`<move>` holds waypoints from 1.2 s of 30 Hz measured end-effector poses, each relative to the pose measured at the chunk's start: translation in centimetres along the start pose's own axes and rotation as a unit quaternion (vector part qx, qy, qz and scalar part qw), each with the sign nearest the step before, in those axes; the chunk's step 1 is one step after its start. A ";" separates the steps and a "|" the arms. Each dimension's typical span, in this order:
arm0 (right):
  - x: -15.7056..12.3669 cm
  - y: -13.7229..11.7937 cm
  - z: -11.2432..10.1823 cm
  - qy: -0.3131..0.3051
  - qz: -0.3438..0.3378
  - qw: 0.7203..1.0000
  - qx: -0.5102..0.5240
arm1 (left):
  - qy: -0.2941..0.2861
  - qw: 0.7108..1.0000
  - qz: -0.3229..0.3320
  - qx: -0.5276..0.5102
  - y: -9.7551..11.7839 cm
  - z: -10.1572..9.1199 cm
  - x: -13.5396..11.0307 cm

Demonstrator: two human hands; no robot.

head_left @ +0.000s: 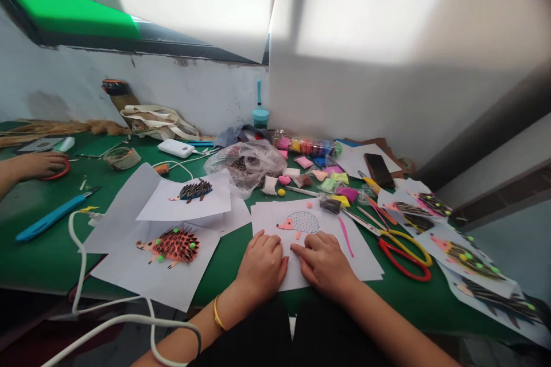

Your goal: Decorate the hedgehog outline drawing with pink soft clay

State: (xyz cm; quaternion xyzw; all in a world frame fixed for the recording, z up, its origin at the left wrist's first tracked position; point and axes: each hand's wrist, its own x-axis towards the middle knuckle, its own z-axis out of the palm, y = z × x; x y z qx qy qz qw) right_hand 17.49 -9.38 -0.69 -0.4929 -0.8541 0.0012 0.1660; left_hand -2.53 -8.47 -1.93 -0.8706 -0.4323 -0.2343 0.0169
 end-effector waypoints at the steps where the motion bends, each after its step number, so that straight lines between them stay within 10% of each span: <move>1: 0.2 -0.1 0.0 -0.007 0.000 1.000 -0.006 | 0.002 1.000 0.000 0.000 0.0 0.0 0.0; 28: 2.1 -0.3 0.0 -0.024 0.018 0.999 -0.013 | 0.020 1.000 -0.006 -0.003 -0.1 0.2 0.0; 36: -1.3 6.3 -1.5 0.015 0.190 0.975 -0.114 | 0.016 1.000 0.005 0.012 -0.2 0.1 -0.1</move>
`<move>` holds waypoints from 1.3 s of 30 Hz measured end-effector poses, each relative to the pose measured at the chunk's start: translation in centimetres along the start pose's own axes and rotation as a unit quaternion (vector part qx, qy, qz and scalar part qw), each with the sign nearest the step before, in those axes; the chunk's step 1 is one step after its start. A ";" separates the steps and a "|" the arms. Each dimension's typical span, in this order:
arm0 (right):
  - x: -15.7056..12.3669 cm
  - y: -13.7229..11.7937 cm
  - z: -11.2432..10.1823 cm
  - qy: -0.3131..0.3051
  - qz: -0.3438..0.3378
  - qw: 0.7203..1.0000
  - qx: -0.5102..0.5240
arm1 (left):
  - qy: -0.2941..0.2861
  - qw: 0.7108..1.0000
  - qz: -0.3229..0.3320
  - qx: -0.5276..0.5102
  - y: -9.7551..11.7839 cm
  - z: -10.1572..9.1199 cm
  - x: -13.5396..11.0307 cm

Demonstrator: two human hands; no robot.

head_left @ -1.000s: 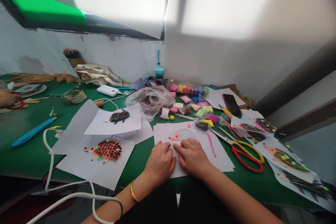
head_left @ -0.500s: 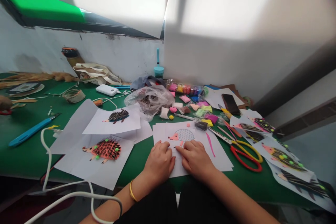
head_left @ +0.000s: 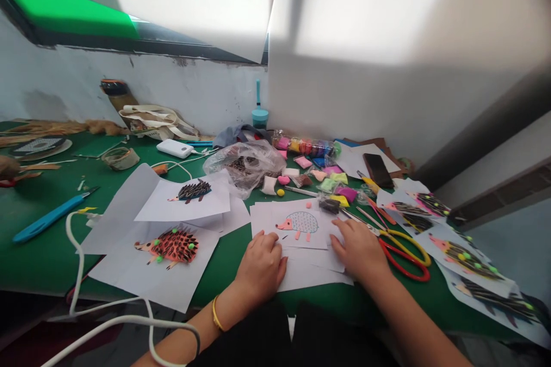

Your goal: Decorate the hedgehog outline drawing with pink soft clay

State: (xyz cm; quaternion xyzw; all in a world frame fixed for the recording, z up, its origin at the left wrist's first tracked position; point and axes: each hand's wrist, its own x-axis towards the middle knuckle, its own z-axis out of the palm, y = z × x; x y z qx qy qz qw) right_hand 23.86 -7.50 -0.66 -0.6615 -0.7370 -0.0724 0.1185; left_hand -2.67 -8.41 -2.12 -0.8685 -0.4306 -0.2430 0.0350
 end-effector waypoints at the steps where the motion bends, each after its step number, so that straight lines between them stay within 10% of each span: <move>1: -0.1 1.1 0.1 -0.021 0.024 0.999 -0.023 | 0.000 1.000 0.001 0.002 0.0 0.0 0.0; 10: -0.3 4.3 -1.0 -0.177 0.091 0.977 -0.078 | -0.011 1.000 -0.007 0.005 0.1 0.0 0.1; 17: -0.9 2.2 -3.2 -0.129 0.085 0.980 0.122 | -0.015 1.000 -0.003 0.005 0.1 -0.2 0.2; 28: -0.4 -5.1 -0.6 -0.109 -0.026 0.768 0.630 | -0.033 0.999 -0.008 -0.010 0.0 -0.1 0.2; 39: -0.8 -5.7 0.9 0.102 -0.096 0.871 0.470 | -0.028 0.999 -0.016 -0.024 -0.1 -0.1 0.1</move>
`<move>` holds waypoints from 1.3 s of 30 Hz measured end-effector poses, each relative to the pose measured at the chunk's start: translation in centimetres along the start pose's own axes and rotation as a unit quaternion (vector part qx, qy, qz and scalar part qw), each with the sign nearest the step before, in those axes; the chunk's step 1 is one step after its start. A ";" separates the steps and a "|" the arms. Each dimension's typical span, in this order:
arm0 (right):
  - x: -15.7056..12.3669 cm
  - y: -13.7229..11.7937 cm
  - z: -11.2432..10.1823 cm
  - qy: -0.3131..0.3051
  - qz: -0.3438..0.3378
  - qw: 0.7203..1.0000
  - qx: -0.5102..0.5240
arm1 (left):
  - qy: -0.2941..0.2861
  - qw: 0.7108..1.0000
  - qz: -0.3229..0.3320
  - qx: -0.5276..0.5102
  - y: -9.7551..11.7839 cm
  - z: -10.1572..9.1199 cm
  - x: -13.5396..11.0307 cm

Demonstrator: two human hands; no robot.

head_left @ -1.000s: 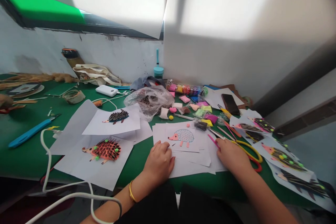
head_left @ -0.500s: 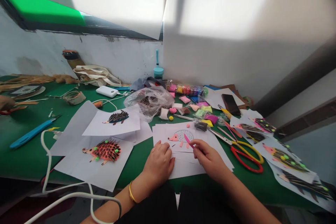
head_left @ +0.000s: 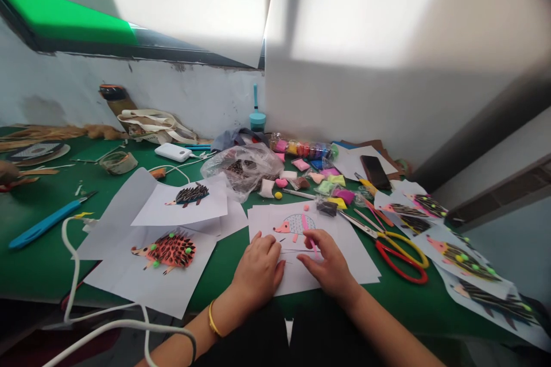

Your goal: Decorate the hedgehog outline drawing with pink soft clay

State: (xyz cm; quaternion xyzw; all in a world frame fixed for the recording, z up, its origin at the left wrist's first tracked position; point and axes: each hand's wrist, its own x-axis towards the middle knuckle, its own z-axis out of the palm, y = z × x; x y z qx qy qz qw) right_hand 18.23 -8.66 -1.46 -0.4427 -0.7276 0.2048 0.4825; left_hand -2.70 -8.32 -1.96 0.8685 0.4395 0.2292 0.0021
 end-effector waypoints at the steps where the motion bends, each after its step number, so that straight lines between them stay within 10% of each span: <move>1: 0.0 -0.1 -0.1 0.005 0.014 1.000 -0.002 | -0.002 1.000 0.002 0.003 0.0 0.0 0.0; 9: -0.1 0.0 0.1 -0.023 0.091 0.995 0.027 | 0.012 1.000 0.013 0.014 0.0 -0.1 0.1; 39: -0.1 0.6 1.5 -0.087 -0.002 0.984 -0.154 | 0.003 1.000 0.010 0.010 0.1 0.0 0.1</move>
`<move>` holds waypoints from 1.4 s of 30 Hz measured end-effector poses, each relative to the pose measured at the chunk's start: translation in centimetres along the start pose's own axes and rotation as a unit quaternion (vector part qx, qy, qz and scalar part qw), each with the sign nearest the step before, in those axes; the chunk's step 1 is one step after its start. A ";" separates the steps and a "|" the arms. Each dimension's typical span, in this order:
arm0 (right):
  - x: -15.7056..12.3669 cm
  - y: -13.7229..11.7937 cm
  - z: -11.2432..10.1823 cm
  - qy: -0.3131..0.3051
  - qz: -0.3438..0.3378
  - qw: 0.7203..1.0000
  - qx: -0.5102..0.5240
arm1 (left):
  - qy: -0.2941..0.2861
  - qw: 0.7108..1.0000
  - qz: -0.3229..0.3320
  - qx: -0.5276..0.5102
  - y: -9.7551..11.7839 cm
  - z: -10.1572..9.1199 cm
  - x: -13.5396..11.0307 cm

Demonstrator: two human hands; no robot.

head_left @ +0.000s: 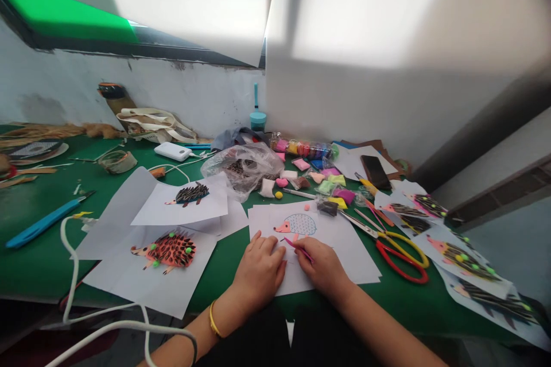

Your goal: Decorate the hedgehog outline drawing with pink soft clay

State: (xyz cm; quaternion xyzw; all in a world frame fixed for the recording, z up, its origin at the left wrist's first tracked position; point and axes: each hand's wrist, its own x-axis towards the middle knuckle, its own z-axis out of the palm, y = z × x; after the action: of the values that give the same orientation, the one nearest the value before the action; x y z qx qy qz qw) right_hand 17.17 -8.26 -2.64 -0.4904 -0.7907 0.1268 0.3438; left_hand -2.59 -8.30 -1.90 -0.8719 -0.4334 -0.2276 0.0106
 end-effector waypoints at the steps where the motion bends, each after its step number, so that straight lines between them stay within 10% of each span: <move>1: 0.0 0.0 0.0 -0.001 0.000 1.000 -0.002 | -0.001 1.000 0.000 0.000 0.0 0.0 0.0; 42: 0.1 -0.3 0.3 0.009 -0.047 0.998 -0.051 | -0.002 1.000 -0.006 0.010 0.1 0.0 0.0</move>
State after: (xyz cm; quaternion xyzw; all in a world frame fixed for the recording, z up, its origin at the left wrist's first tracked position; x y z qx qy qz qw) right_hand 16.78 -8.31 -2.68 -0.4710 -0.8152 0.0658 0.3305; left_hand -2.48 -8.34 -1.87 -0.8698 -0.4407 -0.2212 0.0175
